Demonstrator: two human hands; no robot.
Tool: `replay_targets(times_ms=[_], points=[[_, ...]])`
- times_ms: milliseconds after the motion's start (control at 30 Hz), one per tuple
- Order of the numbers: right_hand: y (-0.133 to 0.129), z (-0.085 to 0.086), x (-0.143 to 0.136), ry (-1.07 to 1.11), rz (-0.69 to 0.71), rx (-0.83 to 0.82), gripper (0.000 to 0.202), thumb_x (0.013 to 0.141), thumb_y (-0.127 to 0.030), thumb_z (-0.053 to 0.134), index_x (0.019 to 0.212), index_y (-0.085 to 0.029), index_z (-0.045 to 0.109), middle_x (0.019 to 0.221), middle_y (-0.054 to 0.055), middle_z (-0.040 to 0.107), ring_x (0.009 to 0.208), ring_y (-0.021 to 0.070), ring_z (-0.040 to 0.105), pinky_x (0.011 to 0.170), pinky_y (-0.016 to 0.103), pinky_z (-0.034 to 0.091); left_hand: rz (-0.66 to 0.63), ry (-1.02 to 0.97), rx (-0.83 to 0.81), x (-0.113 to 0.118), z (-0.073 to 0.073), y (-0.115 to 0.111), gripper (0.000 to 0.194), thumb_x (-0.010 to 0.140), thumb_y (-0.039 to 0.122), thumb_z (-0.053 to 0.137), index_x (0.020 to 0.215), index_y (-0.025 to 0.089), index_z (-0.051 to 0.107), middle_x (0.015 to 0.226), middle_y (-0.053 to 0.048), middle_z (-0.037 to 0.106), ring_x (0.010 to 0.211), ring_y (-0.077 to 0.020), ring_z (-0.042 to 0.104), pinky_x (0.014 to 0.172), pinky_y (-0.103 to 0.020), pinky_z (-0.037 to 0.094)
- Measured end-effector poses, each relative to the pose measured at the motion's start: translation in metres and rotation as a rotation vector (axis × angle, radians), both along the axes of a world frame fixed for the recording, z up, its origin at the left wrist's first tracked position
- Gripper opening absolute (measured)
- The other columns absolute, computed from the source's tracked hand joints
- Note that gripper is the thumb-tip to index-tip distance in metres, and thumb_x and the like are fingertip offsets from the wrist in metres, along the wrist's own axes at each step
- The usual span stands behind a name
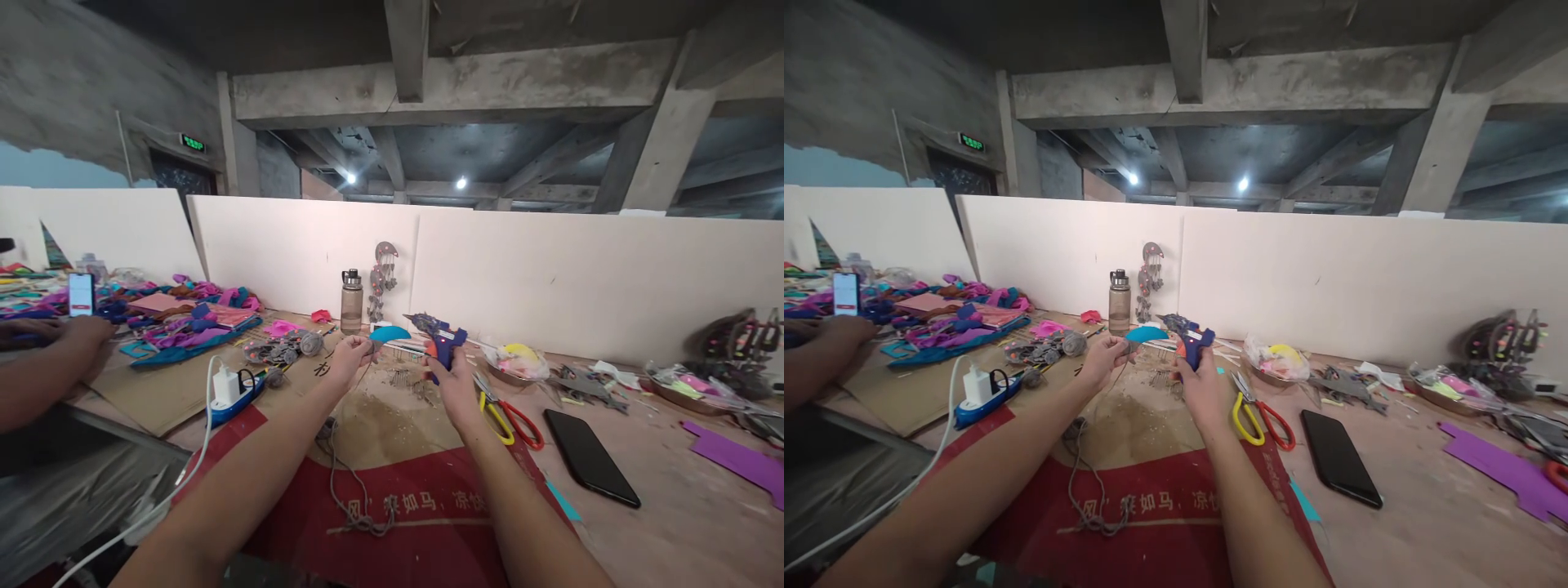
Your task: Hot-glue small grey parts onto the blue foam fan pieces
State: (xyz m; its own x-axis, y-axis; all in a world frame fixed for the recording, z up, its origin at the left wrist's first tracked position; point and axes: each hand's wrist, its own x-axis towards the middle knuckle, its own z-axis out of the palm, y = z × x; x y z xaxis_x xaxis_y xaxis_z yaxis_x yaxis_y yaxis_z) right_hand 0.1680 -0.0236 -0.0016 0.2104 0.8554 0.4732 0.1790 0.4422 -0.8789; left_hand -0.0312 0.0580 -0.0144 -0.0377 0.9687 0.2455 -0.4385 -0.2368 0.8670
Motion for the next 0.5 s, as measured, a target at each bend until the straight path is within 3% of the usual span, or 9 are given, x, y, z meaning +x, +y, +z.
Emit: replay_targets(times_ms=[100,200,500], points=[[-0.017,0.010,-0.012,-0.066,0.074,-0.031,0.047,0.081,-0.035,0.050,0.125,-0.020,0.042,0.080,0.001,0.065,0.058,0.0144,0.057,0.060,0.029,0.049,-0.041,0.038,0.039,0.011,0.013,-0.003,0.021,0.066,0.022,0.073,0.067,0.013,0.055,0.072,-0.004,0.065,0.071,-0.0170,0.068,0.076,-0.032,0.056],[-0.023,0.013,-0.016,-0.133,0.056,-0.013,0.049,0.083,-0.031,0.047,0.130,-0.019,0.038,0.078,0.001,0.063,0.057,0.0146,0.055,0.060,0.028,0.048,-0.043,0.021,0.046,0.019,0.019,-0.003,0.020,0.067,0.021,0.073,0.065,0.013,0.055,0.071,-0.004,0.064,0.069,-0.0167,0.068,0.078,-0.034,0.056],[-0.021,0.001,-0.020,-0.445,-0.130,-0.007,0.044,0.085,-0.029,0.045,0.127,-0.017,0.042,0.093,0.008,0.066,0.078,0.0199,0.061,0.070,0.029,0.046,0.025,0.004,-0.051,0.011,-0.013,0.008,0.018,0.067,0.018,0.071,0.068,0.014,0.053,0.068,-0.003,0.064,0.066,-0.0170,0.068,0.072,-0.034,0.056]])
